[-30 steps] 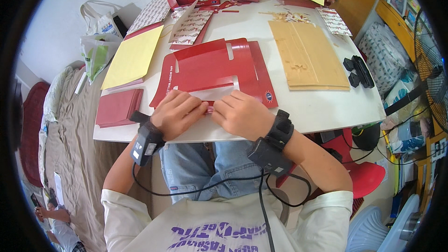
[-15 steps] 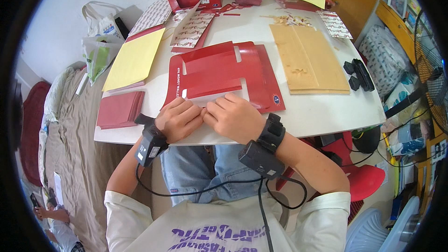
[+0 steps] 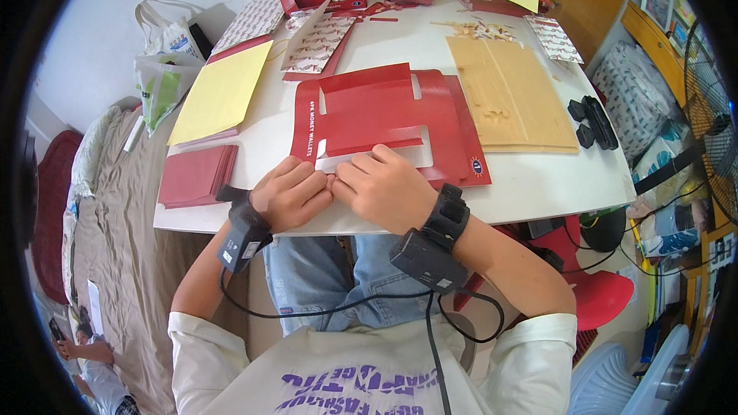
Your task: Folding and assembling red cardstock 'money wallet' packaging folders and inserting paper.
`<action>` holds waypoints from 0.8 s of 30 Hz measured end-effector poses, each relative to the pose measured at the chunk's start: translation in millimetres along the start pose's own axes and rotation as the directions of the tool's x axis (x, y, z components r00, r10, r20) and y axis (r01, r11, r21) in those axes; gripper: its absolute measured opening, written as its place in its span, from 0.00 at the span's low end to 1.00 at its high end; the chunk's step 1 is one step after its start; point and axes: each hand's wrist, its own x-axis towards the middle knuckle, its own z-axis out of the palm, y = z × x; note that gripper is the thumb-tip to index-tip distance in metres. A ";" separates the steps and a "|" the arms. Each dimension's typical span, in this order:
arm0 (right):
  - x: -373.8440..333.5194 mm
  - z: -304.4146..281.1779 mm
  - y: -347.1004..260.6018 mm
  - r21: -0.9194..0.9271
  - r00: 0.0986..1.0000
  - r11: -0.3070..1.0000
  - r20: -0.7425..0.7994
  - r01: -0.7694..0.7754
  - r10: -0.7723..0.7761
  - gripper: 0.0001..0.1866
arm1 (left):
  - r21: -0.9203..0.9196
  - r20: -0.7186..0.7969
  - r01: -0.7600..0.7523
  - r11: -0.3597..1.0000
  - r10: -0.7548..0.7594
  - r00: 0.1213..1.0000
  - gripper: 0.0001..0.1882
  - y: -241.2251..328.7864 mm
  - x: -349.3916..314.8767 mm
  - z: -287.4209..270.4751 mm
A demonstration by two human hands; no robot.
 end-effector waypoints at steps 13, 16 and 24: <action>-0.8 0.6 3.3 0.024 1.000 0.999 -0.006 -0.021 0.021 0.05 | 0.072 0.008 0.076 0.994 -0.077 0.997 0.07 -5.8 -15.9 0.3; -4.2 -1.6 6.4 -0.002 1.000 1.000 0.009 -0.001 0.001 0.05 | 0.081 0.030 0.081 0.993 -0.083 0.996 0.07 -7.5 -17.8 -3.4; -14.8 1.2 9.7 0.055 1.000 0.998 0.018 -0.011 0.010 0.03 | 0.081 -0.006 0.131 0.988 -0.131 0.991 0.09 -5.5 -13.6 0.2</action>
